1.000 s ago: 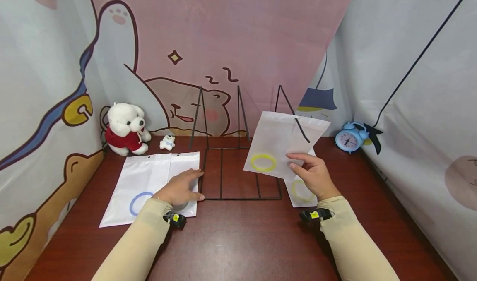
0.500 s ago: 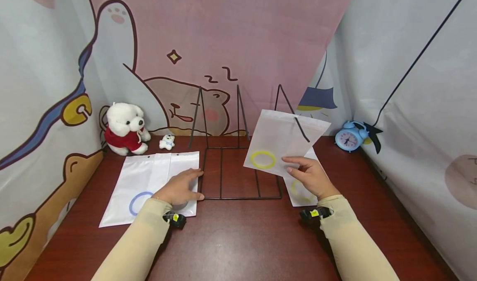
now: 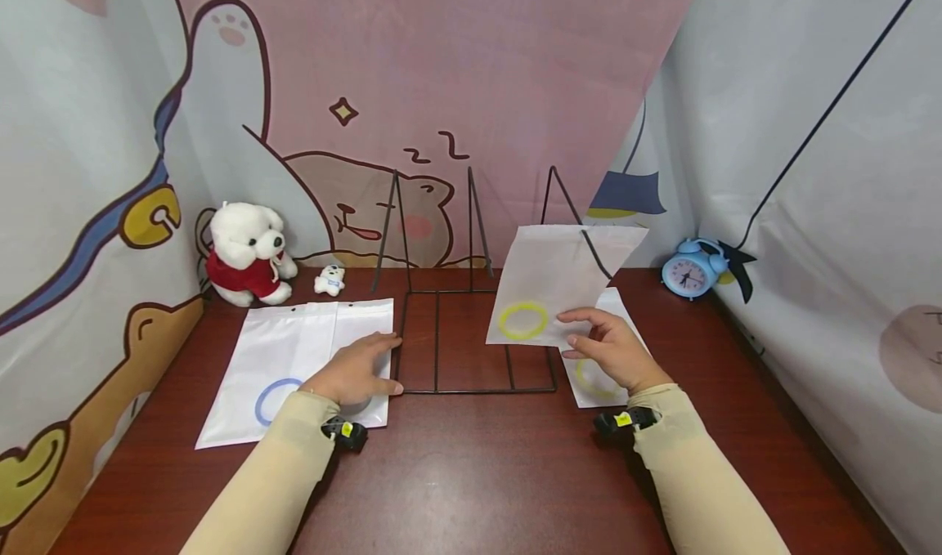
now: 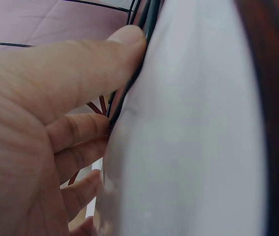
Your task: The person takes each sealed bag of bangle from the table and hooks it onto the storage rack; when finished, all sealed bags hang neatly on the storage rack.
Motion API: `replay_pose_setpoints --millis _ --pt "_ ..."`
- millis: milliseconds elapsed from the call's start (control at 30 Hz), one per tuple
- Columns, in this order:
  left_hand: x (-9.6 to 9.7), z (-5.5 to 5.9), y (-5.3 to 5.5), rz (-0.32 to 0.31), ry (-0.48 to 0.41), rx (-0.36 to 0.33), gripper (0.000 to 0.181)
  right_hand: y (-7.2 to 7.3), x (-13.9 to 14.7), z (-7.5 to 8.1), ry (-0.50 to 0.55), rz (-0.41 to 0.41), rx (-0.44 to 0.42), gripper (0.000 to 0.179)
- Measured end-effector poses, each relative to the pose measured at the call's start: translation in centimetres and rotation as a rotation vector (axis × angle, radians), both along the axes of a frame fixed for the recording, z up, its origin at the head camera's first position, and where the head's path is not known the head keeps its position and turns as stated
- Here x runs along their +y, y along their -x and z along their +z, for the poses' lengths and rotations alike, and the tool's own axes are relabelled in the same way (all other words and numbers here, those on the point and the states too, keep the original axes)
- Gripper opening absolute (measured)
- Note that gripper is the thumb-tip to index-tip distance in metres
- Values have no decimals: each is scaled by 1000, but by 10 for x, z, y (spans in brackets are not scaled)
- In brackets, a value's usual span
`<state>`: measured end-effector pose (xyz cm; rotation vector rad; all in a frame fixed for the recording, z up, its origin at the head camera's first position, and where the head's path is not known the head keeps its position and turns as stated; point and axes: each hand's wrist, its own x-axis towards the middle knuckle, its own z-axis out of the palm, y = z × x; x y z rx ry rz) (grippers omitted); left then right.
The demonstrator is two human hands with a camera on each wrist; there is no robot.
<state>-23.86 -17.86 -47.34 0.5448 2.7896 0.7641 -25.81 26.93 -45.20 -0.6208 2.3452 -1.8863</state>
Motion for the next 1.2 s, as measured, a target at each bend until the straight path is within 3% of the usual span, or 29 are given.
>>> replay_pose_setpoints --millis 533,1200 --pt "0 -1 1 0 3 2 83 0 -3 2 -37 -162 13 36" --pt "0 1 -1 -5 6 4 83 -3 -8 9 123 -242 131 39"
